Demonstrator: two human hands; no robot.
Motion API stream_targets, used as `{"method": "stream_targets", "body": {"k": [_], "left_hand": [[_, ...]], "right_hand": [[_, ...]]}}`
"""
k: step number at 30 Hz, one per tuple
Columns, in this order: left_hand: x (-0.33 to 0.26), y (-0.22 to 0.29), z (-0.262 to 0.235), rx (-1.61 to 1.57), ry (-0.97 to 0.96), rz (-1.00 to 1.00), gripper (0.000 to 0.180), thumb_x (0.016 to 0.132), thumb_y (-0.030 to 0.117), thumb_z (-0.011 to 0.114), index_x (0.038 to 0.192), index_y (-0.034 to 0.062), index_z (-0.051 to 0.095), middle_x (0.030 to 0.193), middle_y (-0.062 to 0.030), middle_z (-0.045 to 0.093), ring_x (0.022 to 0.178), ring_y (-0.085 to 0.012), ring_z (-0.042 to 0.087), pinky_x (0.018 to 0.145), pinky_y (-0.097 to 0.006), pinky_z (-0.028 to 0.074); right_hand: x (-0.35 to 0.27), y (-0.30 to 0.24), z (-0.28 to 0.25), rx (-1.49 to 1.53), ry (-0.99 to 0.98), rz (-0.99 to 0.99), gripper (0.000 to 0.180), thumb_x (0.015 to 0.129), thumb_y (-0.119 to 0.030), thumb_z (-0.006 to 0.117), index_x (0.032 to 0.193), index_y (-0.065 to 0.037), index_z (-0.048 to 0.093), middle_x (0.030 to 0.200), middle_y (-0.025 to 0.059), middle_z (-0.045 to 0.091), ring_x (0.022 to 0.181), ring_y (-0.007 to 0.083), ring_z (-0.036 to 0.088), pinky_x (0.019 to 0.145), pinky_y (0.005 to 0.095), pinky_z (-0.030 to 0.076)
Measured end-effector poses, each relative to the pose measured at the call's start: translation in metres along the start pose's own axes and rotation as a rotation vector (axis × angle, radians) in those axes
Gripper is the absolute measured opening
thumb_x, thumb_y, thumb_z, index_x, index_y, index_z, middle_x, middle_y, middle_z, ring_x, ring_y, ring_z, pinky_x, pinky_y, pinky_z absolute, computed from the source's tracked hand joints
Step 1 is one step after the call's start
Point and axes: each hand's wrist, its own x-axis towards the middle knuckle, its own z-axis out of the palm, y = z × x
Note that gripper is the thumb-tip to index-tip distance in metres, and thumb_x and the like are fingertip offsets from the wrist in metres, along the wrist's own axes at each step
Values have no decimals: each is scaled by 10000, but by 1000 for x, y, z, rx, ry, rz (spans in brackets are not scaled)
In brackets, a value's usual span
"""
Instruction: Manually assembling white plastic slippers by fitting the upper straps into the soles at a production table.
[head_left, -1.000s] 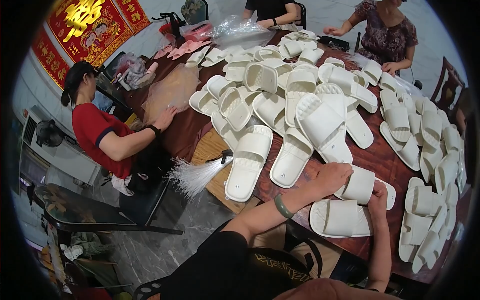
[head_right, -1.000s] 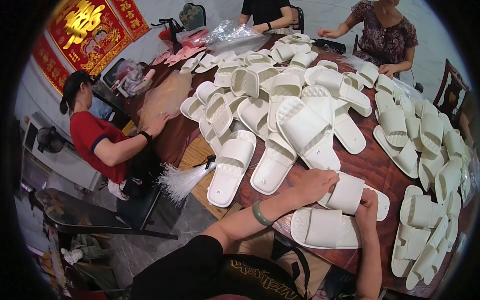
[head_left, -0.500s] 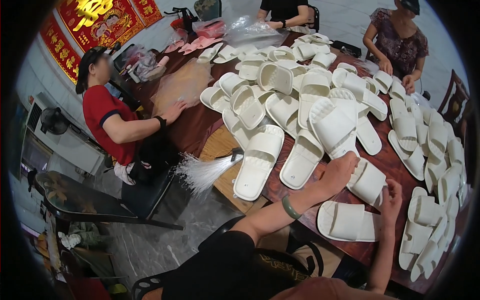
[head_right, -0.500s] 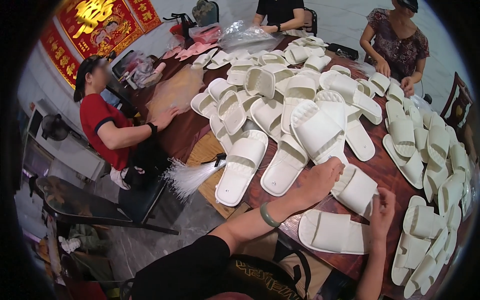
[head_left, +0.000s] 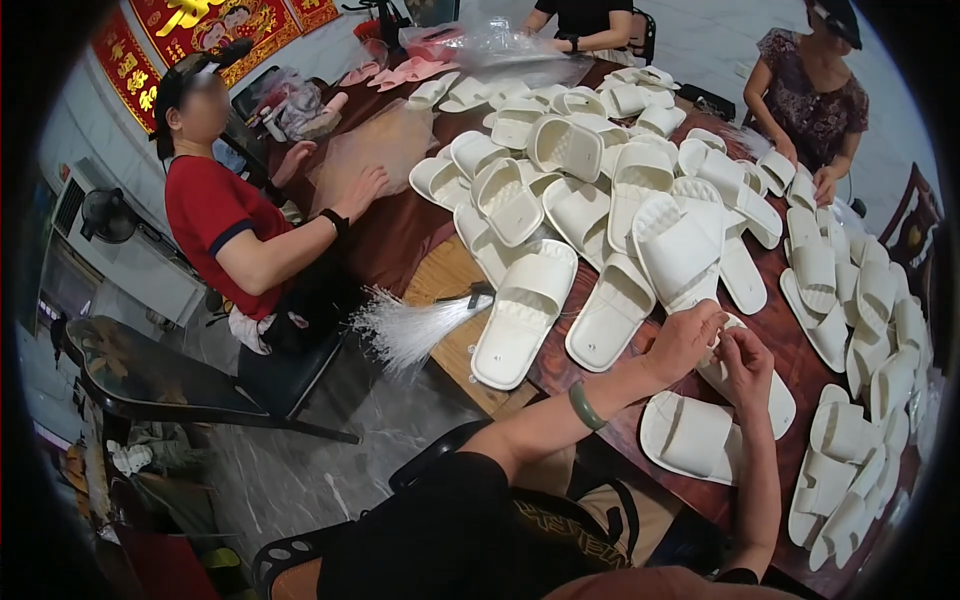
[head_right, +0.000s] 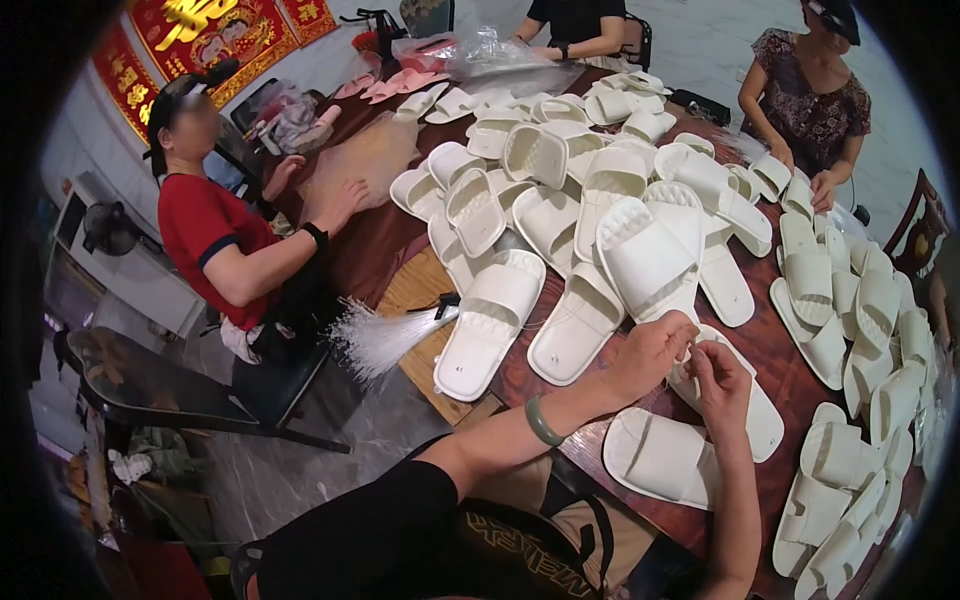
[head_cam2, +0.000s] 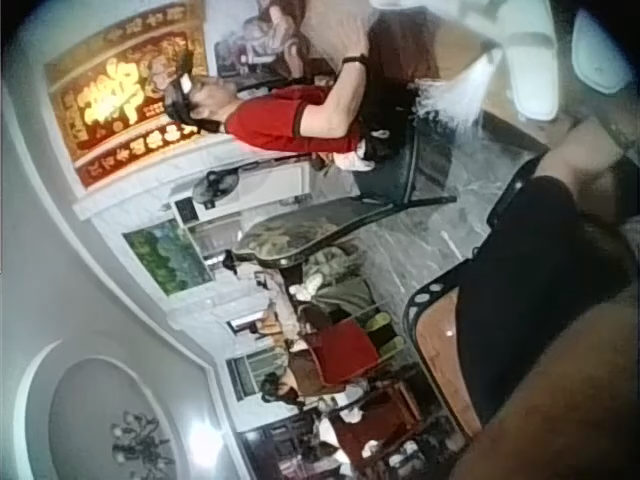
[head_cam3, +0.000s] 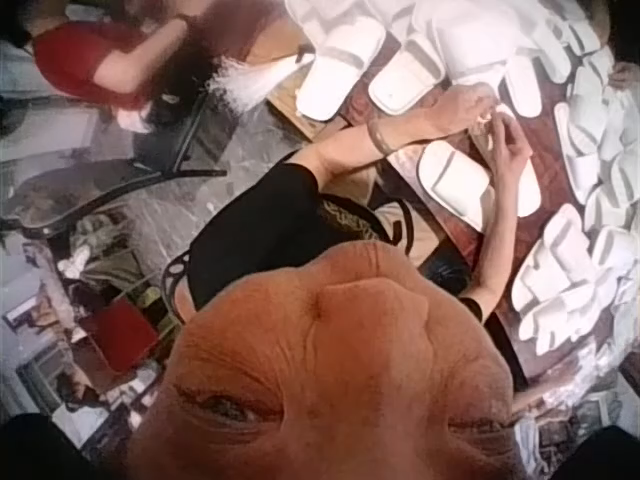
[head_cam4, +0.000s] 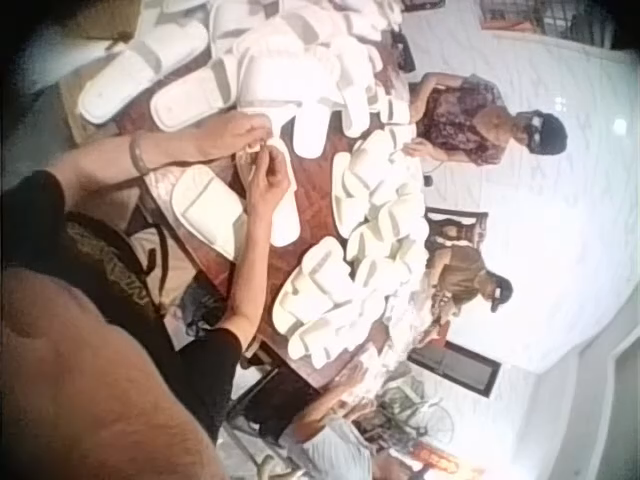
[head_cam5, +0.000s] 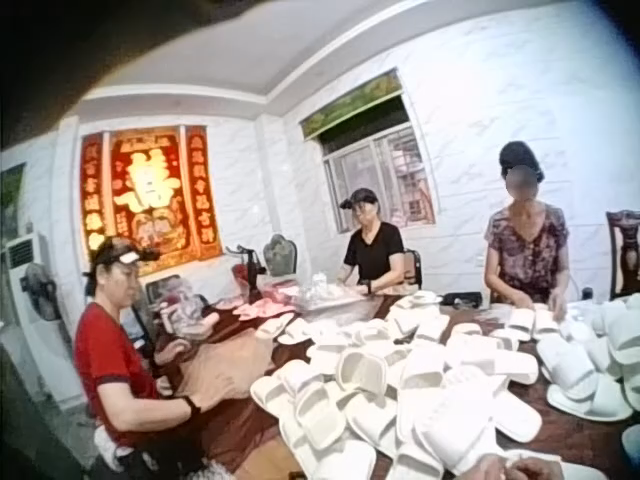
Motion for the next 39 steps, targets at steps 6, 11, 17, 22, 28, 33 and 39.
{"method": "stream_targets", "body": {"k": [6,11,17,22,28,33,39], "left_hand": [[12,-10,10,-148,-107,-228,276,928,238,443,1020,42,615,728,-24,570,661,-93,516,614,-263,433],[21,-26,4,-537,-222,-327,289,960,118,412,1205,-19,481,772,-20,536,601,-43,414,546,-175,362],[11,-22,21,-465,-259,-220,131,953,103,420,983,7,503,764,-53,594,595,-40,468,511,-176,376],[4,-16,15,-345,-300,-275,106,935,99,473,927,5,521,736,-46,609,583,-37,476,508,-176,384],[5,-18,16,-332,-273,-275,115,927,114,521,928,5,558,755,-50,625,589,-34,482,507,-163,374],[11,-14,14,-280,-243,-274,109,926,102,511,929,8,566,758,-46,625,592,-33,478,518,-162,379],[6,-8,11,-138,-238,-280,223,943,239,484,950,35,574,749,-17,617,606,-64,514,575,-224,446]], "right_hand": [[6,-16,-17,-110,203,51,201,885,-168,567,916,16,644,723,-27,547,610,38,454,534,207,372],[26,-3,-24,160,176,50,200,865,-178,605,934,6,639,753,-17,585,620,45,510,551,192,393],[11,0,-40,15,49,72,156,829,-170,630,828,-16,653,707,-33,578,616,36,478,550,195,374],[9,-4,-31,-265,75,90,164,798,-166,637,774,-4,638,645,-34,548,605,35,430,531,208,336],[10,6,-37,-180,49,4,177,793,-176,633,768,-1,627,634,-42,532,609,35,426,539,213,337],[18,7,-37,-160,74,-19,182,794,-179,625,758,-1,616,643,-51,529,611,42,431,547,226,352],[18,15,-39,-200,186,34,181,794,-159,625,738,11,599,660,-25,545,617,54,455,549,224,367]]}}
